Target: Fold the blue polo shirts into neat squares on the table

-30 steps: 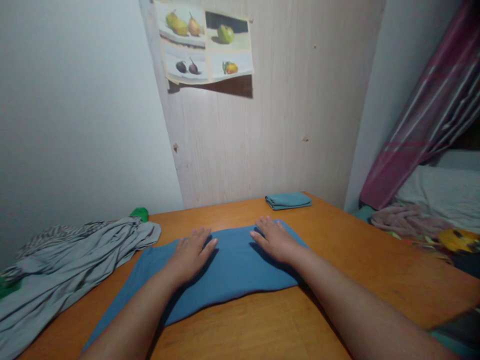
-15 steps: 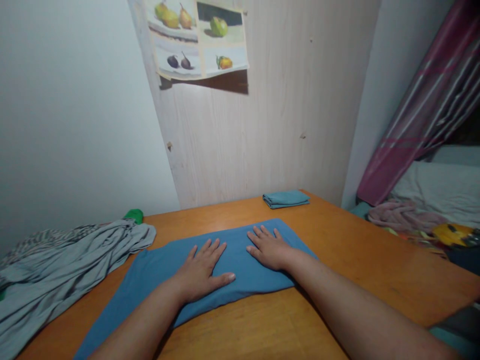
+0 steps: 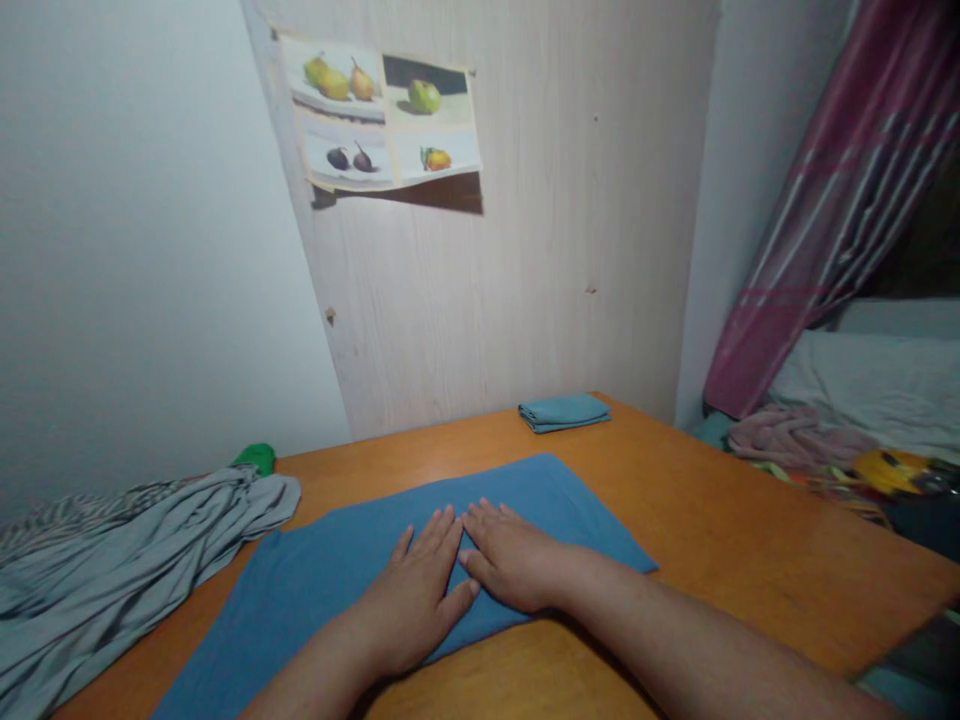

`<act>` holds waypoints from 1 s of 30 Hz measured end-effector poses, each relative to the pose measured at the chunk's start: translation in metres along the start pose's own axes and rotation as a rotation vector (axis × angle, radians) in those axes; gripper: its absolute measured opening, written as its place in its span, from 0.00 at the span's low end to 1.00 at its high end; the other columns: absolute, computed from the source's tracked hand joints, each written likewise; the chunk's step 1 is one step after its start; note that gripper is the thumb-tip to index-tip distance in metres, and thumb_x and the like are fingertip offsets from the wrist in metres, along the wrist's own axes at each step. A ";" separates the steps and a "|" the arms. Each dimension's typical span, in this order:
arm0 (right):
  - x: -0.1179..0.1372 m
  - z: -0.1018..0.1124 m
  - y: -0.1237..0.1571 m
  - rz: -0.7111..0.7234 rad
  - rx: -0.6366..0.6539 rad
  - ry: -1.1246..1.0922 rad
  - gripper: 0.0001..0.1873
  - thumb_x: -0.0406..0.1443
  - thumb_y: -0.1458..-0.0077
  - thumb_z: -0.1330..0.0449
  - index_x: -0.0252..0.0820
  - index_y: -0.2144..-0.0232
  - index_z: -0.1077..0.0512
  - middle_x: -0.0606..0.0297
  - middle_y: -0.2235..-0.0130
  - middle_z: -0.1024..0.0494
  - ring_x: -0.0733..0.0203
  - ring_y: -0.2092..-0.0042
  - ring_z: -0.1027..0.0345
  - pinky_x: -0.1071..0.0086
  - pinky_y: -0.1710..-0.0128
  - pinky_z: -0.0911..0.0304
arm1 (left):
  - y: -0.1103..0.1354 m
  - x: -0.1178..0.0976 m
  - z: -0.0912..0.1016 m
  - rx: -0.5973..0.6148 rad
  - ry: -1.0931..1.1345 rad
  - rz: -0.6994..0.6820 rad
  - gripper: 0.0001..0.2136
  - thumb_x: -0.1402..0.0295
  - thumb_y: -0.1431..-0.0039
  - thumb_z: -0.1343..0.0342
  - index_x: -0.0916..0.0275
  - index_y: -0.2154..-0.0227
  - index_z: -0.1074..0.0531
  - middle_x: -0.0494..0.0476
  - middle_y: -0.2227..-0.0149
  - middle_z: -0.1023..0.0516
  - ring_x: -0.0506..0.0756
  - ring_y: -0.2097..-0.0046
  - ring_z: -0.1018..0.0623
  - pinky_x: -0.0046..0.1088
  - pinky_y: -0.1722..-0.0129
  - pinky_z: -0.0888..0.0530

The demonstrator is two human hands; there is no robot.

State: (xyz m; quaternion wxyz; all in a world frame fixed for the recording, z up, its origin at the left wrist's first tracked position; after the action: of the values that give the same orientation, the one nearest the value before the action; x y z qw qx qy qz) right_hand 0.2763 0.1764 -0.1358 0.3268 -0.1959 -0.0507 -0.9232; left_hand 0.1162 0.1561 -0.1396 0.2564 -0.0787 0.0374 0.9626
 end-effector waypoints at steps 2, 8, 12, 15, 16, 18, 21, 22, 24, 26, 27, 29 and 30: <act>-0.001 -0.006 -0.001 -0.024 0.036 0.010 0.39 0.48 0.33 0.59 0.25 0.30 0.52 0.42 0.29 0.53 0.42 0.28 0.66 0.47 0.31 0.65 | -0.001 -0.001 -0.006 0.022 -0.026 0.008 0.37 0.45 0.33 0.62 0.62 0.29 0.54 0.62 0.27 0.59 0.63 0.27 0.57 0.53 0.31 0.53; -0.005 -0.008 -0.002 -0.052 0.045 0.003 0.40 0.50 0.34 0.59 0.27 0.30 0.53 0.45 0.28 0.56 0.44 0.27 0.69 0.46 0.30 0.69 | -0.004 0.004 -0.010 0.020 -0.054 0.013 0.37 0.43 0.34 0.64 0.61 0.29 0.54 0.61 0.27 0.59 0.63 0.27 0.57 0.53 0.31 0.53; -0.007 -0.007 -0.002 -0.032 0.041 -0.018 0.42 0.54 0.35 0.60 0.30 0.29 0.53 0.46 0.28 0.56 0.44 0.27 0.69 0.46 0.31 0.69 | -0.005 0.009 -0.015 -0.008 -0.050 -0.003 0.38 0.42 0.34 0.64 0.59 0.29 0.54 0.60 0.28 0.58 0.64 0.28 0.55 0.54 0.31 0.52; -0.015 -0.004 -0.005 -0.047 0.033 -0.018 0.44 0.58 0.36 0.63 0.34 0.29 0.53 0.49 0.28 0.56 0.46 0.27 0.69 0.46 0.31 0.70 | -0.007 0.016 -0.018 -0.028 -0.034 -0.008 0.39 0.40 0.36 0.62 0.57 0.29 0.54 0.59 0.28 0.57 0.64 0.28 0.54 0.56 0.31 0.52; -0.019 -0.003 -0.007 -0.073 0.027 -0.010 0.45 0.58 0.36 0.65 0.34 0.29 0.53 0.49 0.28 0.56 0.46 0.27 0.69 0.46 0.31 0.71 | -0.007 0.017 -0.019 -0.029 -0.032 -0.007 0.39 0.39 0.36 0.61 0.57 0.29 0.54 0.58 0.28 0.57 0.64 0.28 0.54 0.56 0.31 0.52; -0.029 -0.001 -0.009 -0.141 0.007 0.011 0.46 0.59 0.36 0.66 0.33 0.29 0.54 0.50 0.28 0.58 0.47 0.27 0.71 0.46 0.31 0.73 | -0.008 0.020 -0.018 -0.029 -0.030 -0.004 0.40 0.38 0.38 0.60 0.56 0.30 0.54 0.58 0.28 0.57 0.65 0.28 0.54 0.56 0.31 0.52; -0.043 0.001 -0.013 -0.238 -0.030 0.043 0.46 0.60 0.37 0.64 0.35 0.29 0.55 0.53 0.27 0.62 0.47 0.27 0.75 0.44 0.32 0.77 | -0.008 0.020 -0.015 -0.032 -0.038 0.004 0.41 0.37 0.39 0.59 0.56 0.29 0.54 0.58 0.28 0.56 0.65 0.28 0.53 0.56 0.31 0.51; -0.046 0.002 -0.014 -0.265 -0.043 0.050 0.46 0.60 0.37 0.63 0.37 0.29 0.55 0.54 0.27 0.63 0.47 0.27 0.75 0.44 0.32 0.78 | -0.008 0.019 -0.014 -0.027 -0.045 0.010 0.42 0.37 0.40 0.59 0.56 0.29 0.54 0.58 0.28 0.57 0.65 0.28 0.53 0.56 0.31 0.51; -0.053 0.001 -0.016 -0.316 -0.066 0.060 0.46 0.60 0.38 0.62 0.39 0.28 0.57 0.56 0.27 0.64 0.47 0.27 0.76 0.44 0.32 0.79 | -0.008 0.017 -0.012 -0.015 -0.060 0.023 0.43 0.36 0.40 0.59 0.56 0.30 0.54 0.59 0.28 0.57 0.65 0.28 0.53 0.56 0.31 0.51; -0.060 0.001 -0.018 -0.363 -0.086 0.068 0.47 0.61 0.39 0.62 0.40 0.28 0.59 0.56 0.27 0.64 0.47 0.27 0.76 0.44 0.32 0.80 | -0.008 0.016 -0.011 -0.011 -0.071 0.030 0.43 0.35 0.41 0.60 0.56 0.30 0.53 0.58 0.28 0.57 0.65 0.28 0.53 0.55 0.31 0.51; -0.064 0.002 -0.019 -0.387 -0.095 0.072 0.48 0.62 0.39 0.63 0.39 0.28 0.59 0.55 0.27 0.63 0.47 0.27 0.76 0.44 0.32 0.80 | -0.008 0.016 -0.011 -0.010 -0.075 0.031 0.43 0.35 0.41 0.60 0.56 0.30 0.53 0.58 0.28 0.57 0.65 0.28 0.53 0.55 0.31 0.51; -0.073 0.005 -0.019 -0.437 -0.111 0.085 0.49 0.61 0.39 0.63 0.36 0.28 0.58 0.53 0.27 0.61 0.47 0.27 0.75 0.45 0.32 0.79 | -0.008 0.017 -0.012 -0.011 -0.080 0.027 0.42 0.35 0.40 0.60 0.55 0.30 0.53 0.57 0.28 0.58 0.65 0.28 0.54 0.55 0.31 0.52; -0.078 0.007 -0.019 -0.468 -0.119 0.094 0.48 0.61 0.39 0.63 0.35 0.28 0.58 0.53 0.27 0.61 0.47 0.27 0.74 0.45 0.32 0.79 | -0.008 0.018 -0.012 -0.011 -0.081 0.025 0.42 0.36 0.40 0.60 0.55 0.30 0.54 0.57 0.28 0.58 0.65 0.28 0.54 0.55 0.31 0.52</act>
State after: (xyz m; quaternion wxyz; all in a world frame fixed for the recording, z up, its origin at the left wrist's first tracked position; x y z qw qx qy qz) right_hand 0.3224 0.2385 -0.1594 0.0941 -0.1545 -0.0251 -0.9832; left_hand 0.1062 0.1702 -0.1544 0.2450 -0.0405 0.0227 0.9684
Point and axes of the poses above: each hand's wrist, its own y-axis away from the middle knuckle, its own z-axis out of the back of the hand, x = y × z, the point moved 3 cm from there along -y, towards the middle knuckle
